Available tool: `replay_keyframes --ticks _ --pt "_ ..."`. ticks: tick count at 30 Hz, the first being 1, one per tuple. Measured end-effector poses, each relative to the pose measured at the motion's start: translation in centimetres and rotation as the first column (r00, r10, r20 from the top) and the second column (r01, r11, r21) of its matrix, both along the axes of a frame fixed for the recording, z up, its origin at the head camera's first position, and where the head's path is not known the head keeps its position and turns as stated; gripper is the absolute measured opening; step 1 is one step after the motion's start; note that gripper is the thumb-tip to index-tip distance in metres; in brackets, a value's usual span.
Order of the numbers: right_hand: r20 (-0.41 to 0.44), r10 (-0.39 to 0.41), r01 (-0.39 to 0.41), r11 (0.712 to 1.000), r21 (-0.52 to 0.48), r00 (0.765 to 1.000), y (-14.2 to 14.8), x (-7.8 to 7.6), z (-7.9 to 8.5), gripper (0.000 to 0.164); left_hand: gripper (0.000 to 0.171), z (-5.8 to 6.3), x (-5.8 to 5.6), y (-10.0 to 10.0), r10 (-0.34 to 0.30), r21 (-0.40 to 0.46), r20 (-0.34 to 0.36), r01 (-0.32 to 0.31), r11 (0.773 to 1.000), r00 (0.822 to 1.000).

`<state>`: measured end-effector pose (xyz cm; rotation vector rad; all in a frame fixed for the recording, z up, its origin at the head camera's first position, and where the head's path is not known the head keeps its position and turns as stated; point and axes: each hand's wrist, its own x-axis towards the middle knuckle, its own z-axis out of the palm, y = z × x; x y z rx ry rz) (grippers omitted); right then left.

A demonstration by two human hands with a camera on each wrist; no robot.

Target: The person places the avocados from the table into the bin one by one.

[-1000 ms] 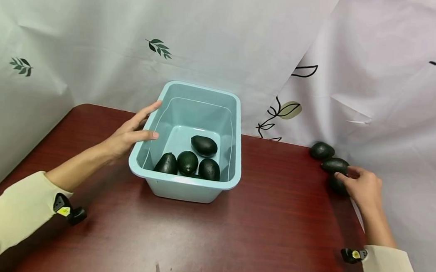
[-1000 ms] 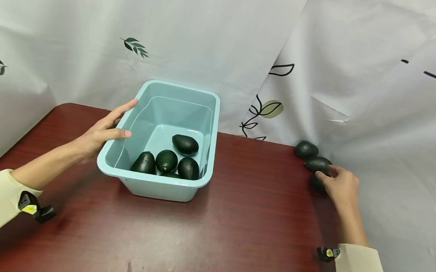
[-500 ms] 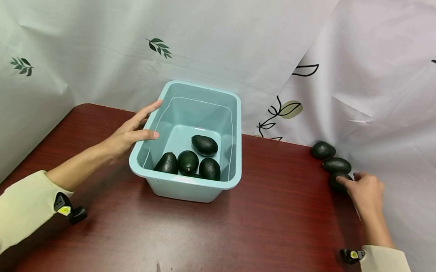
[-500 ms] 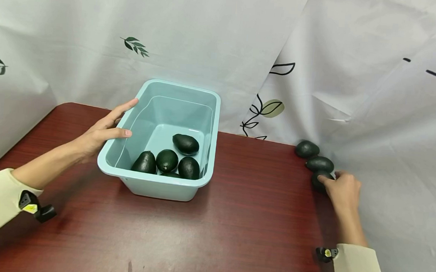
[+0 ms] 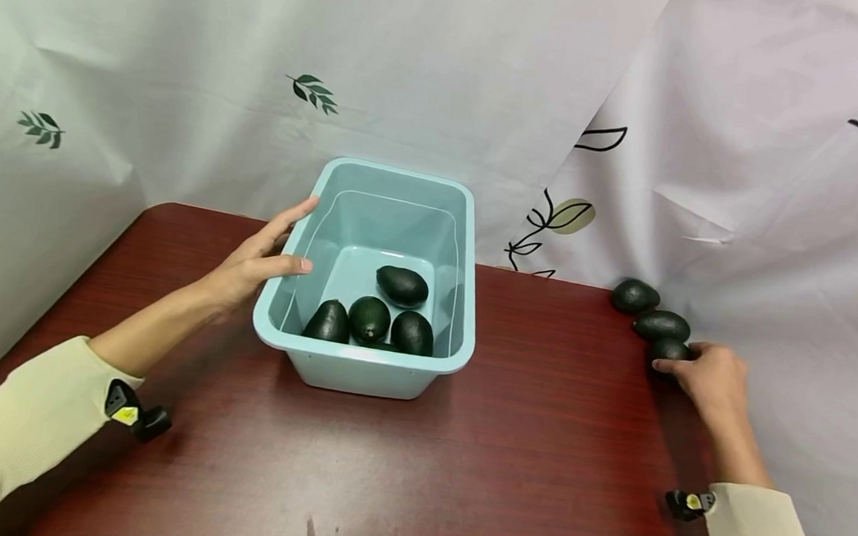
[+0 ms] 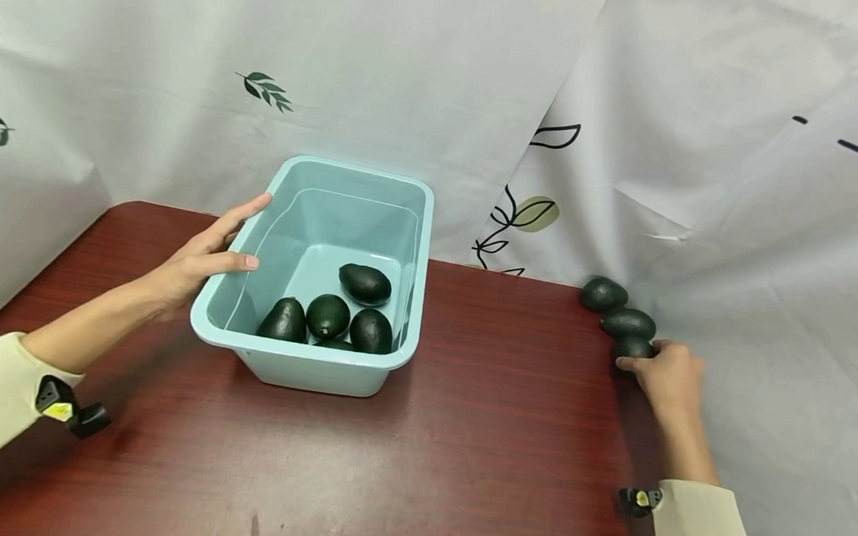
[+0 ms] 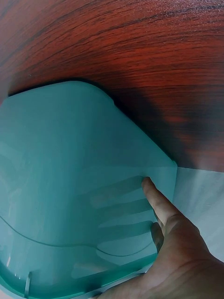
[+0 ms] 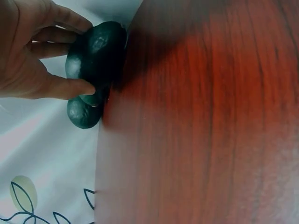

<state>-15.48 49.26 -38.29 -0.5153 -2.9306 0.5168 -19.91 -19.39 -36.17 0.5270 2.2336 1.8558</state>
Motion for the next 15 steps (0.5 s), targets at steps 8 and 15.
replay_keyframes --ticks 8,15 --pt "0.005 -0.001 0.001 1.0 0.01 1.0 -0.28 -0.17 -0.28 0.074 0.092 -0.01 0.03 -0.02 -0.005 0.008 -0.004 0.005 1.0 1.0" --pt "-0.025 0.008 -0.008 1.0 0.006 1.0 -0.92 -0.1 -0.36 0.075 0.092 -0.02 0.04 -0.04 -0.002 0.005 -0.002 0.002 1.0 1.0"
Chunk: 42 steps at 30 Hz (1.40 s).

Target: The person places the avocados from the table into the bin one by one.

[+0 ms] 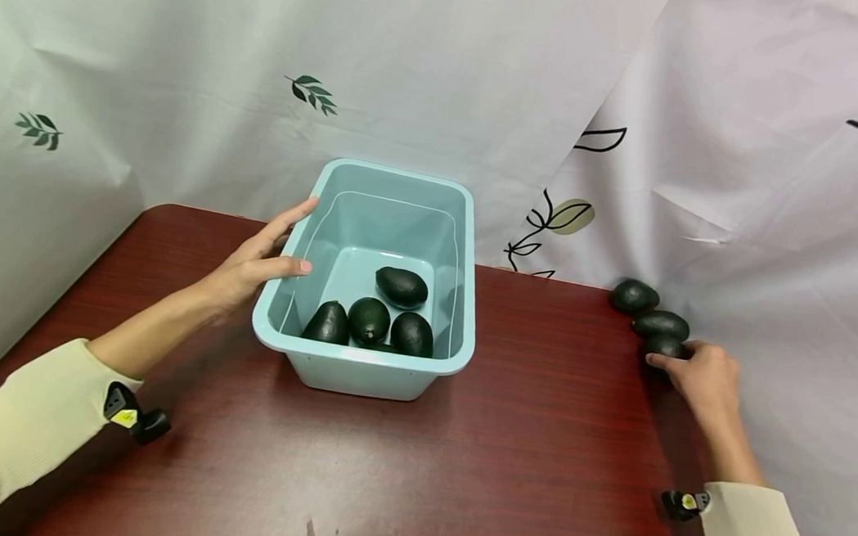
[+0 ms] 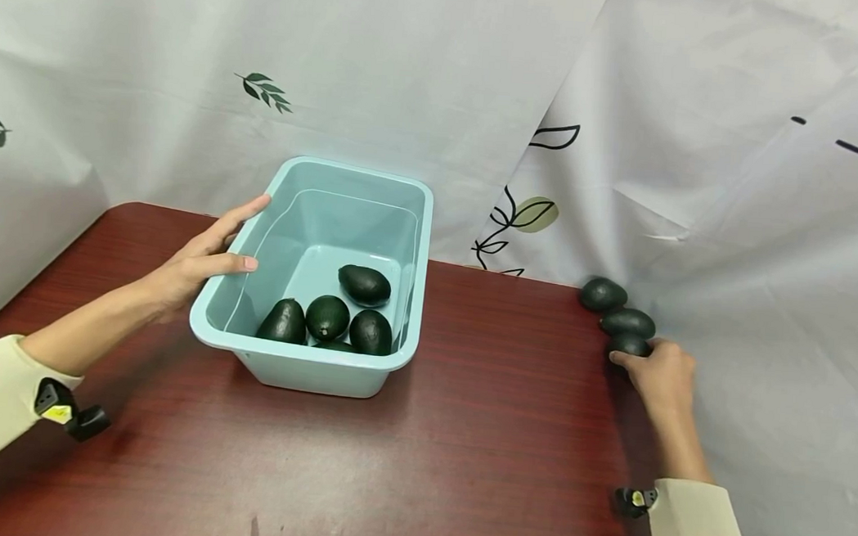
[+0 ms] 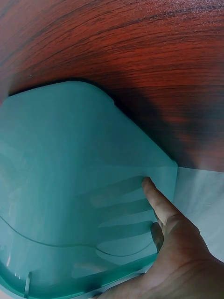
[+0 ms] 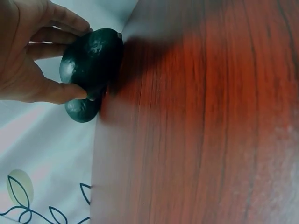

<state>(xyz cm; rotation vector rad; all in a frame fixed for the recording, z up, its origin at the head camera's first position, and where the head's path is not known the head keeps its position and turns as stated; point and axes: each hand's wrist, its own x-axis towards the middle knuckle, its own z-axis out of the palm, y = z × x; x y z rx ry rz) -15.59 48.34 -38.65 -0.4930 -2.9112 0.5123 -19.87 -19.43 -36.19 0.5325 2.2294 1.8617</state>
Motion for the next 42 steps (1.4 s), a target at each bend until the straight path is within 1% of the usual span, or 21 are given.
replay_keyframes --ticks 7,18,30,42 --pt "-0.003 -0.011 0.011 1.0 -0.029 1.0 -0.3 0.1 0.3 0.079 0.092 0.0 0.0 0.0 0.003 -0.004 -0.003 -0.003 1.0 1.0" --pt "-0.018 -0.023 0.023 0.999 -0.044 1.0 -0.3 -0.1 0.9 0.075 0.092 0.0 0.0 -0.1 0.002 0.0 -0.003 -0.002 1.0 1.0" --pt "0.013 -0.05 0.051 0.997 -0.066 0.999 -1.1 0.0 2.2 0.084 0.092 -0.1 -0.2 0.0 -0.002 0.001 -0.006 0.002 1.0 1.0" --pt "0.003 -0.056 0.056 0.996 -0.065 0.998 -1.9 0.1 3.1 0.08 0.092 -0.1 -0.2 0.0 -0.005 0.004 -0.012 0.005 1.0 1.0"
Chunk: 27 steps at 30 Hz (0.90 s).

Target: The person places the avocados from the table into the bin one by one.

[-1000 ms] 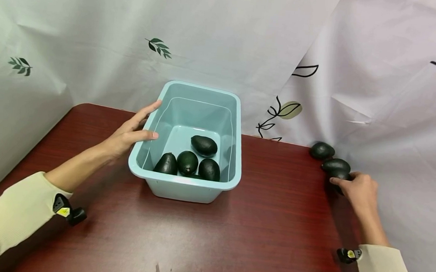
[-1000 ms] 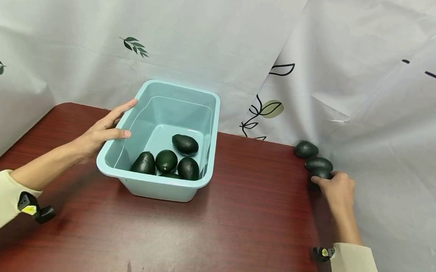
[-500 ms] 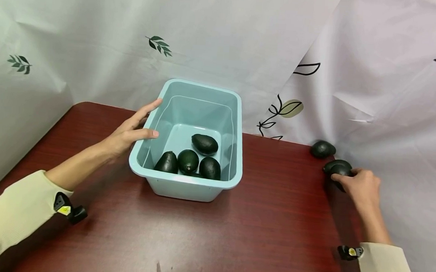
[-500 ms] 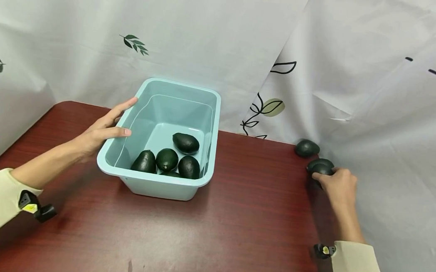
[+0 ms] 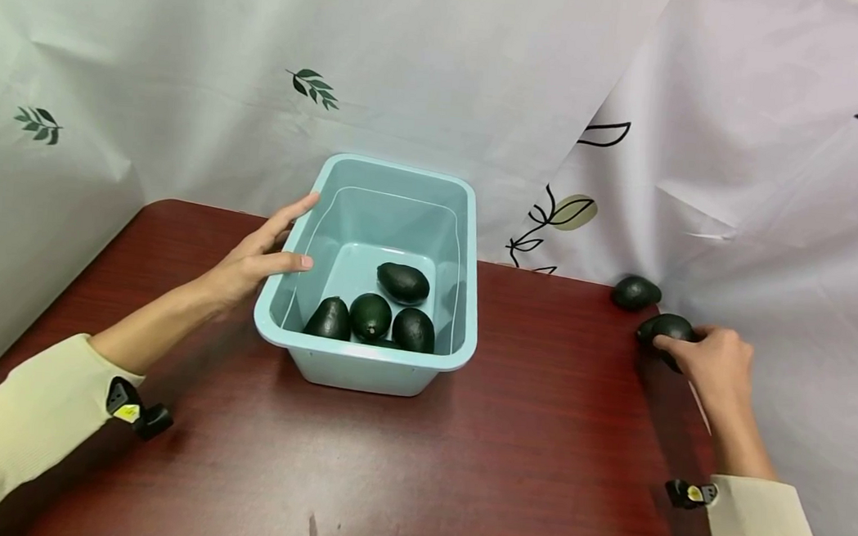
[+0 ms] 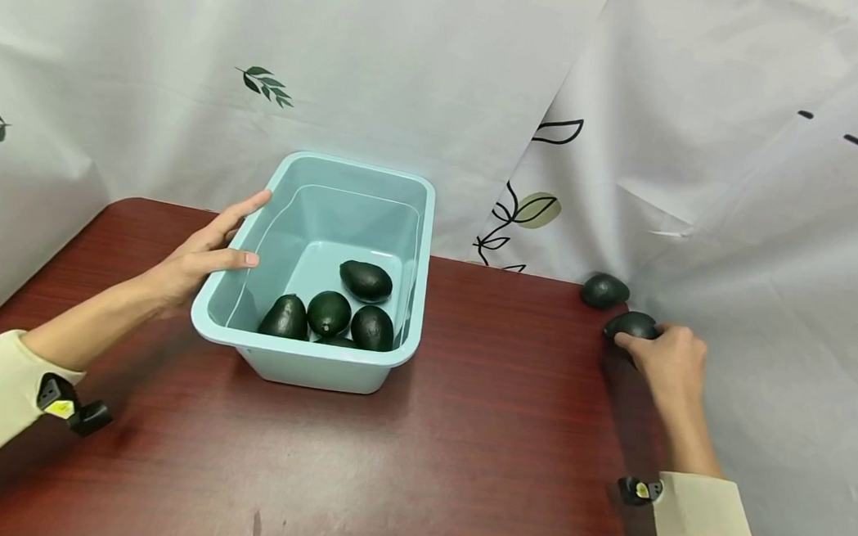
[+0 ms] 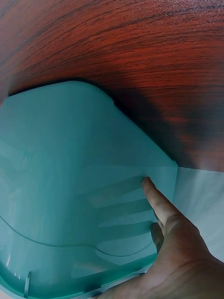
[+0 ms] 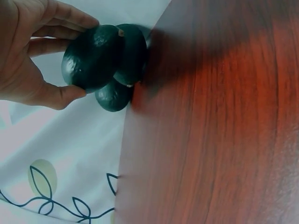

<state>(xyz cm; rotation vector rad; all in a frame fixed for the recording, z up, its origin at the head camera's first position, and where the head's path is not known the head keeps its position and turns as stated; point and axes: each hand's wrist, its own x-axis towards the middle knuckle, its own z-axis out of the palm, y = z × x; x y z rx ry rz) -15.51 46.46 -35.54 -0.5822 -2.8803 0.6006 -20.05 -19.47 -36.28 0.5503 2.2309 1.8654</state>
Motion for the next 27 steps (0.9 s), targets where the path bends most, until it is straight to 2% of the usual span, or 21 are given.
replay_keyframes --ticks 5,10,14,19,27 --pt "-0.006 0.015 -0.015 1.0 0.005 1.0 -0.6 -0.1 0.6 0.077 0.092 0.0 0.0 0.0 0.001 0.001 0.003 -0.001 1.0 1.0" --pt "-0.052 0.045 -0.044 0.999 0.027 0.998 -1.6 -0.5 1.1 0.062 0.092 0.0 0.0 0.0 -0.001 0.002 0.002 0.001 1.0 1.0" --pt "-0.082 0.075 -0.072 0.997 0.043 0.994 -2.4 -0.9 1.4 0.056 0.091 0.0 0.0 0.0 -0.001 0.002 0.002 0.001 1.0 1.0" --pt "-0.102 0.109 -0.105 0.994 0.042 0.989 -3.5 -1.6 1.7 0.063 0.092 0.0 0.0 0.0 -0.001 0.01 0.006 0.001 1.0 1.0" --pt "-0.078 0.123 -0.123 0.992 0.015 0.989 -5.6 -2.4 2.1 0.081 0.092 0.0 0.0 0.0 -0.002 0.012 0.007 0.002 1.0 1.0"
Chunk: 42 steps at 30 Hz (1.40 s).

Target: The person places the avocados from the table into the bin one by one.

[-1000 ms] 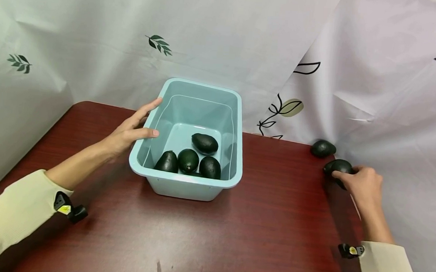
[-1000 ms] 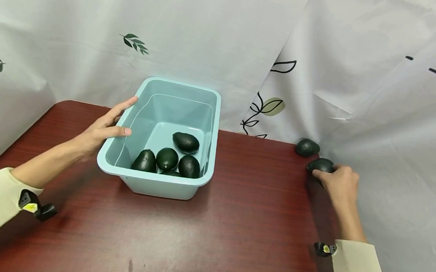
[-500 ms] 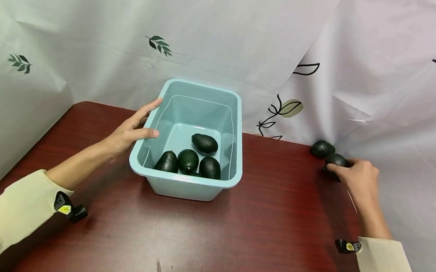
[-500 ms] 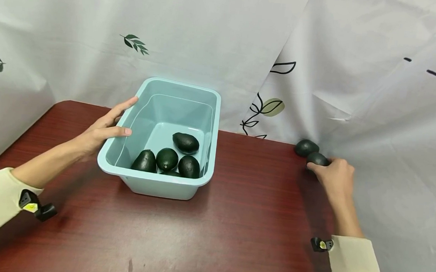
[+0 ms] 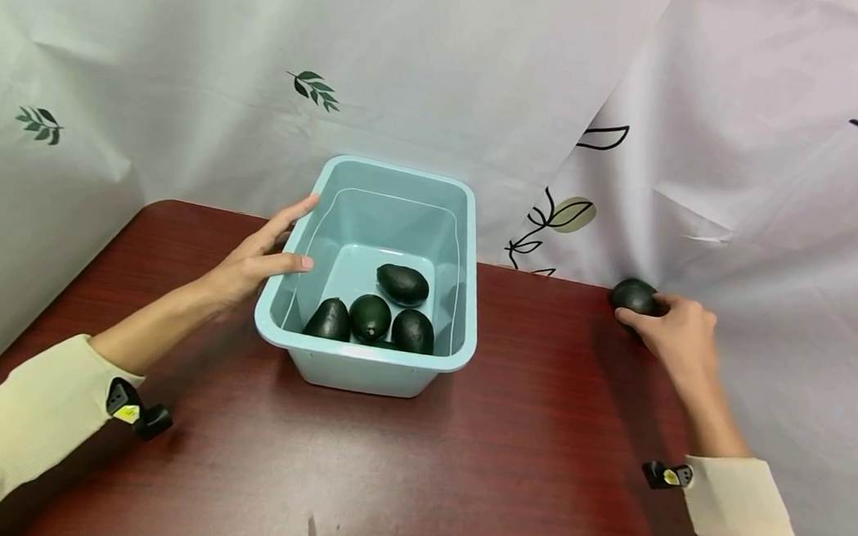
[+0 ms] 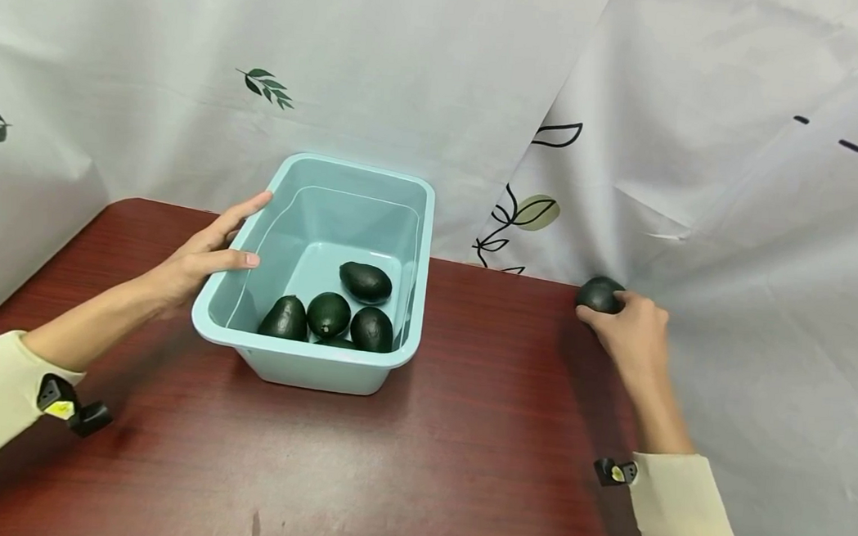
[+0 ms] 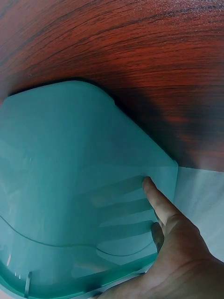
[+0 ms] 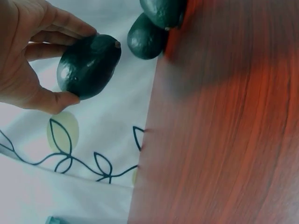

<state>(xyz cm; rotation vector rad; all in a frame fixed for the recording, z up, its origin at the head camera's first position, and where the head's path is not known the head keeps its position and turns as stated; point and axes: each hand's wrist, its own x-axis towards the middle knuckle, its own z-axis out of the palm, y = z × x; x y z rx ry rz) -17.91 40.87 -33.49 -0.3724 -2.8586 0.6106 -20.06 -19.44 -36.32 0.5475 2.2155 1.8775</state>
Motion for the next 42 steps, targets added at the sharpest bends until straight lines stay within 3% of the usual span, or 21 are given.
replay_keyframes --ticks 15,22,42 --pt "-0.09 0.07 -0.076 0.995 -0.058 0.993 -2.9 -1.1 0.4 0.081 0.092 0.0 0.1 0.0 0.0 -0.002 -0.003 0.0 1.0 1.0" --pt "-0.132 0.086 -0.098 0.991 -0.091 0.987 -4.7 -1.7 0.8 0.073 0.092 0.0 0.0 -0.1 0.003 -0.007 0.002 -0.003 1.0 1.0" --pt "-0.261 0.203 -0.221 0.974 -0.041 0.944 -8.6 -3.2 1.5 0.061 0.091 0.0 0.0 0.0 0.0 0.003 0.013 0.0 1.0 1.0"
